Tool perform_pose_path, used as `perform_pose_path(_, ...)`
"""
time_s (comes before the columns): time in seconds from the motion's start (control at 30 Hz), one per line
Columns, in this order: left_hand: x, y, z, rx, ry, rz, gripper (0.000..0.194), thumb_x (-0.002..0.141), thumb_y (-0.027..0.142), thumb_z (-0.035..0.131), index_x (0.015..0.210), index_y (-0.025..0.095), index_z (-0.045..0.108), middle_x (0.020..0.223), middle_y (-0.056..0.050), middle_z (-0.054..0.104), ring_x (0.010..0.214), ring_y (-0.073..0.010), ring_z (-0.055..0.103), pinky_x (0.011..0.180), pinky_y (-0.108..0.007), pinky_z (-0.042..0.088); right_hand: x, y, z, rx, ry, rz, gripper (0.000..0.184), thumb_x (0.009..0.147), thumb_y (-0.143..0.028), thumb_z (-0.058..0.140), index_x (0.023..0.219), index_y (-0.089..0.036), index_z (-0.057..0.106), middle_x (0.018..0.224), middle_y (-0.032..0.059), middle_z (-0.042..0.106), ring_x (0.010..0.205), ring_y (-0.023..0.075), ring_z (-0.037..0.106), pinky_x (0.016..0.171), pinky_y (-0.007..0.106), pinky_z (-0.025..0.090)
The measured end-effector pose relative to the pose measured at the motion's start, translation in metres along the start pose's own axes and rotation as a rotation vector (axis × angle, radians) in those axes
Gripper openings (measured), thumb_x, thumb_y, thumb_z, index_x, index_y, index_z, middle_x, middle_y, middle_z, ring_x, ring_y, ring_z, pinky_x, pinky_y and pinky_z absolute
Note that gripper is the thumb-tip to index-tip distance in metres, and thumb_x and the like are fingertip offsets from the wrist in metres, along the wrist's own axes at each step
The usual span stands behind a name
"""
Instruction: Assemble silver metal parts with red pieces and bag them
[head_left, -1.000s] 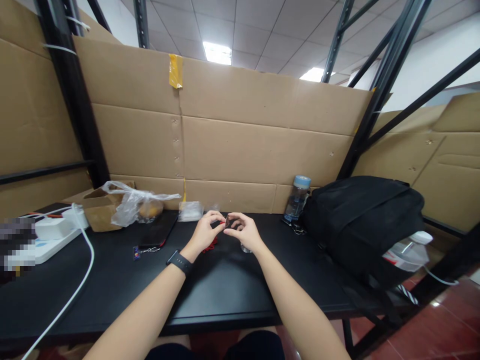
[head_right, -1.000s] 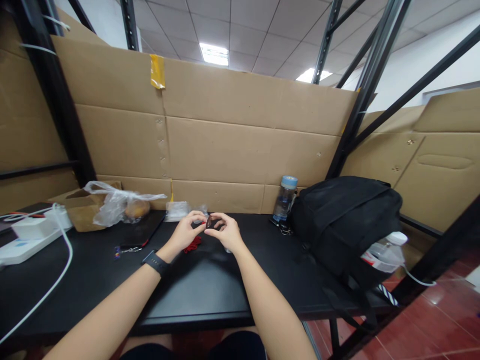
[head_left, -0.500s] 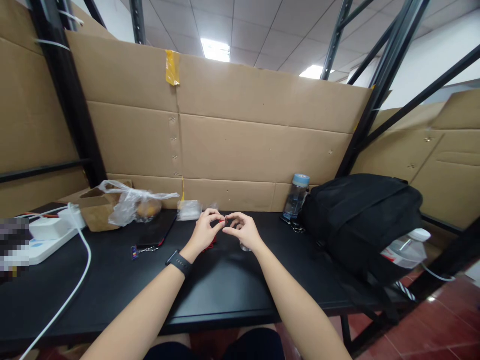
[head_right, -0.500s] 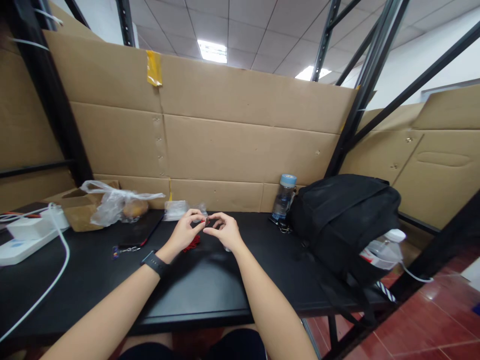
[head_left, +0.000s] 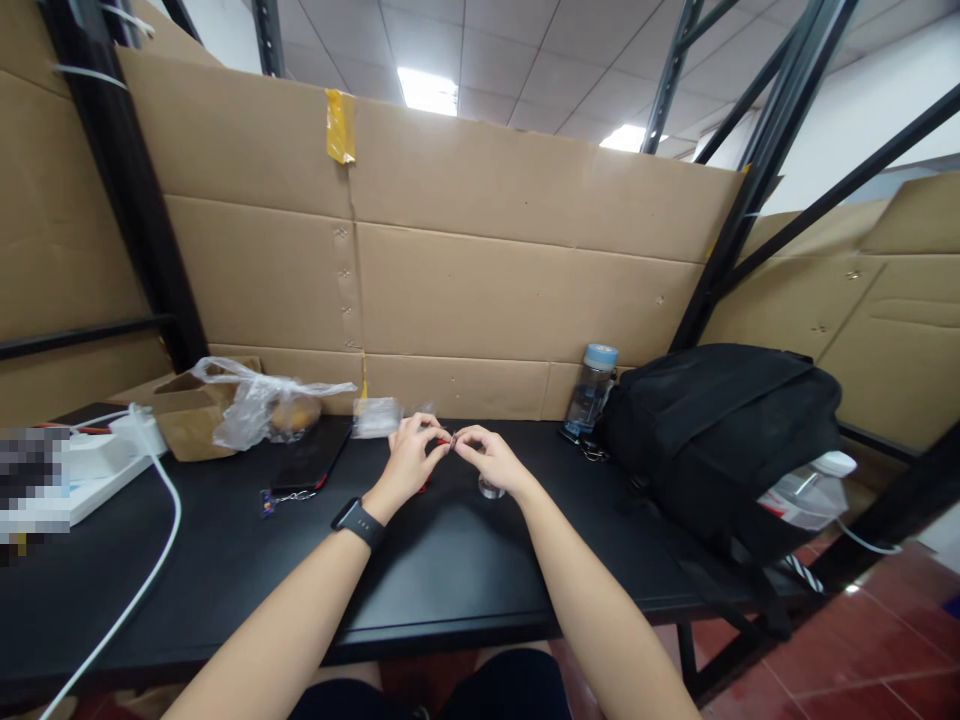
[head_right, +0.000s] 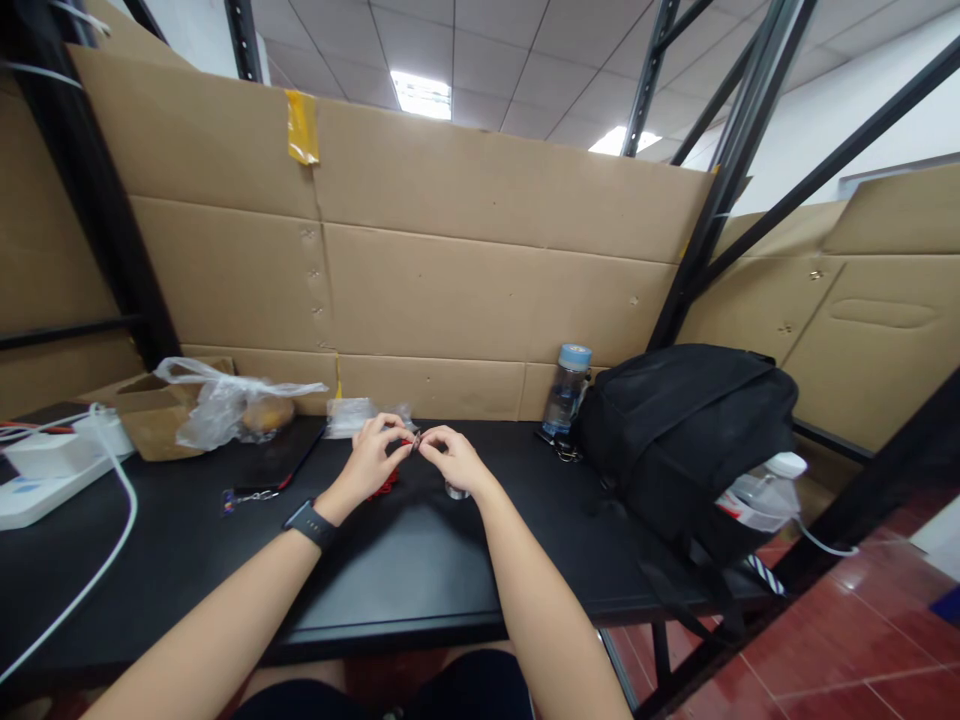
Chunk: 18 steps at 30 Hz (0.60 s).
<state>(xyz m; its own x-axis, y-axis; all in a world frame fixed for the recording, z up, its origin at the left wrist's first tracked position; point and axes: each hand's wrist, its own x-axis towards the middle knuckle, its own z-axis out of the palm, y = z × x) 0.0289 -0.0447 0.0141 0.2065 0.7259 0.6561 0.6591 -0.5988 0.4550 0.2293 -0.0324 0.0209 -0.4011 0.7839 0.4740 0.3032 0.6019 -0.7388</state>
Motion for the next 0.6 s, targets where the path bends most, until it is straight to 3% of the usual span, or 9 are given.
perform_pose_path(0.17, 0.0002, 0.0, 0.0011, -0.007, -0.006, -0.004, 0.009, 0.09, 0.032, 0.068, 0.093, 0.029, 0.075, 0.113, -0.005, 0.06, 0.115, -0.0274, 0.051, 0.099, -0.045, 0.036, -0.0006, 0.0035, 0.0024, -0.027, 0.014, 0.017, 0.021, 0.089, -0.039, 0.066, 0.087, -0.019, 0.071, 0.111, 0.007, 0.066, 0.094, 0.0178, 0.063, 0.065, 0.025, 0.046)
perform_pose_path(0.43, 0.0017, -0.0036, -0.0015, -0.074, -0.07, 0.048, 0.011, 0.09, 0.031, 0.066, 0.093, 0.027, 0.076, 0.107, -0.005, 0.062, 0.109, -0.025, 0.053, 0.1, -0.043, 0.04, -0.0017, -0.001, 0.0015, 0.012, 0.005, 0.021, 0.019, 0.087, -0.036, 0.068, 0.083, -0.018, 0.073, 0.109, 0.0072, 0.065, 0.09, 0.0169, 0.063, 0.061, 0.023, 0.045)
perform_pose_path(0.6, 0.003, -0.0028, -0.0033, -0.164, -0.069, 0.055, 0.014, 0.089, 0.036, 0.067, 0.09, 0.027, 0.078, 0.107, -0.005, 0.061, 0.108, -0.0247, 0.055, 0.102, -0.042, 0.041, -0.0022, -0.0035, 0.0005, 0.036, 0.066, 0.049, 0.015, 0.081, -0.033, 0.072, 0.08, -0.019, 0.076, 0.11, 0.0065, 0.066, 0.082, 0.0145, 0.062, 0.062, 0.024, 0.046)
